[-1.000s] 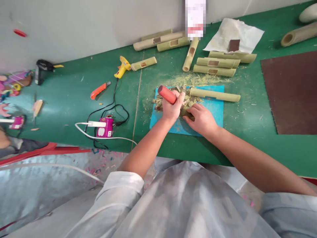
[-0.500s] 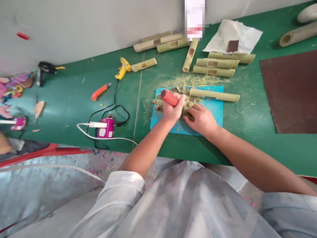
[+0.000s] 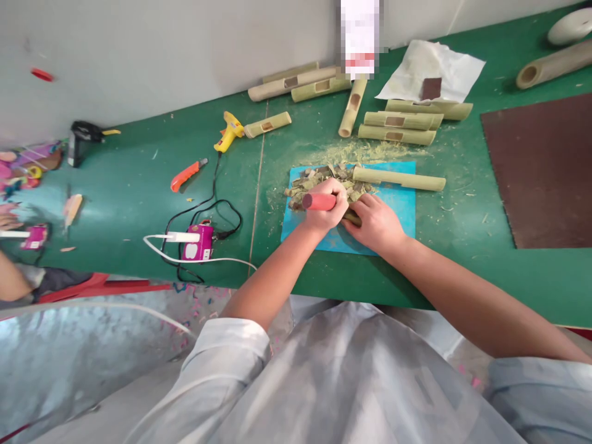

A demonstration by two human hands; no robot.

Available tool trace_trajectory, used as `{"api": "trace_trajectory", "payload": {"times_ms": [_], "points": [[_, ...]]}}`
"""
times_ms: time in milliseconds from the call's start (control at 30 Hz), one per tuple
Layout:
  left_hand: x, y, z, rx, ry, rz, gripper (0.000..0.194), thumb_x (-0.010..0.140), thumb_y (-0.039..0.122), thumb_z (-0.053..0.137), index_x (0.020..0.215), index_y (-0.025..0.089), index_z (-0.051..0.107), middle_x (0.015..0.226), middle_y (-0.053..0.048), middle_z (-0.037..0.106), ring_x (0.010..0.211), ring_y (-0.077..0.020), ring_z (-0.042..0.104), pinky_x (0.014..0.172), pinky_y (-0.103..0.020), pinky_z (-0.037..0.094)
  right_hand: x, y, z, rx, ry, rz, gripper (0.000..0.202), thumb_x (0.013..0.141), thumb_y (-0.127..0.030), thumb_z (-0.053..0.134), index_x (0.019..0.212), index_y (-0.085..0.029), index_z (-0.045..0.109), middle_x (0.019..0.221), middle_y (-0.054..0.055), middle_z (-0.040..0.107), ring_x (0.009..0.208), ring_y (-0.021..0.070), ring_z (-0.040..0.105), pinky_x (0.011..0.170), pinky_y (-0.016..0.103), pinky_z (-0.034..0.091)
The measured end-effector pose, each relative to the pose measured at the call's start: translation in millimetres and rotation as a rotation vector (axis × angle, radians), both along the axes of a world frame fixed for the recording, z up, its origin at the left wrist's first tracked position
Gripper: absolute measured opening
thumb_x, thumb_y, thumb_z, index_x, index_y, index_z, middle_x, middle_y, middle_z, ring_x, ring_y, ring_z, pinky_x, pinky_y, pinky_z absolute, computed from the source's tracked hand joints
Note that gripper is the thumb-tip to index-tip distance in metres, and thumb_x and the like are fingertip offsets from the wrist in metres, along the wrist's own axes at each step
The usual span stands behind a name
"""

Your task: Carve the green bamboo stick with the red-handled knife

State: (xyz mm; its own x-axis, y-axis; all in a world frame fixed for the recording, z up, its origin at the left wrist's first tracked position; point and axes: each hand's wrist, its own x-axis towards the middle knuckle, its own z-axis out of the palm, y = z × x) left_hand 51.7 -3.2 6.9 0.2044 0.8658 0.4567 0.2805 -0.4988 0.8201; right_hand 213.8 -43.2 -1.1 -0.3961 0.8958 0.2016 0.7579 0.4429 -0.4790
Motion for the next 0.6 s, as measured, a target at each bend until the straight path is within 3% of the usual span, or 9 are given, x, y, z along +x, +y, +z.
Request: {"api": "trace_trajectory", "payload": {"times_ms": [233, 433, 600], "points": [[5, 4, -1.9, -0.022, 0.004, 0.057, 0.043, 0.091, 0.049, 0.064, 0.064, 0.021, 0.047, 0.062, 0.001, 0.050, 0.058, -0.0131, 0.047, 0.058, -0.030, 0.037, -2, 3, -2.5, 0.001, 0.004, -0.012, 0.013, 0.089, -0.029, 0.065, 0.084, -0.017, 0.068, 0.090, 0.012, 0.062, 0.086, 0.0255, 0.055, 0.078, 0.037, 0.047], [13, 10, -9.1, -0.071, -0.054, 0.067, 0.049, 0.083, 0.050, 0.071, 0.058, 0.020, 0.042, 0.057, 0.003, 0.044, 0.055, -0.0113, 0.042, 0.055, -0.029, 0.036, -1, 6, -1.5, -0.006, 0.027, 0.012, 0.019, 0.092, -0.028, 0.059, 0.081, -0.017, 0.068, 0.088, 0.011, 0.064, 0.083, 0.0238, 0.056, 0.076, 0.036, 0.047], [12, 13, -12.4, -0.114, -0.165, 0.193, 0.047, 0.090, 0.050, 0.062, 0.060, 0.021, 0.040, 0.057, 0.004, 0.042, 0.052, -0.0101, 0.041, 0.054, -0.027, 0.037, 2, 8, 1.2, -0.014, 0.037, 0.029, 0.016, 0.091, -0.030, 0.063, 0.084, -0.017, 0.069, 0.090, 0.011, 0.064, 0.087, 0.0247, 0.056, 0.080, 0.037, 0.048]]}}
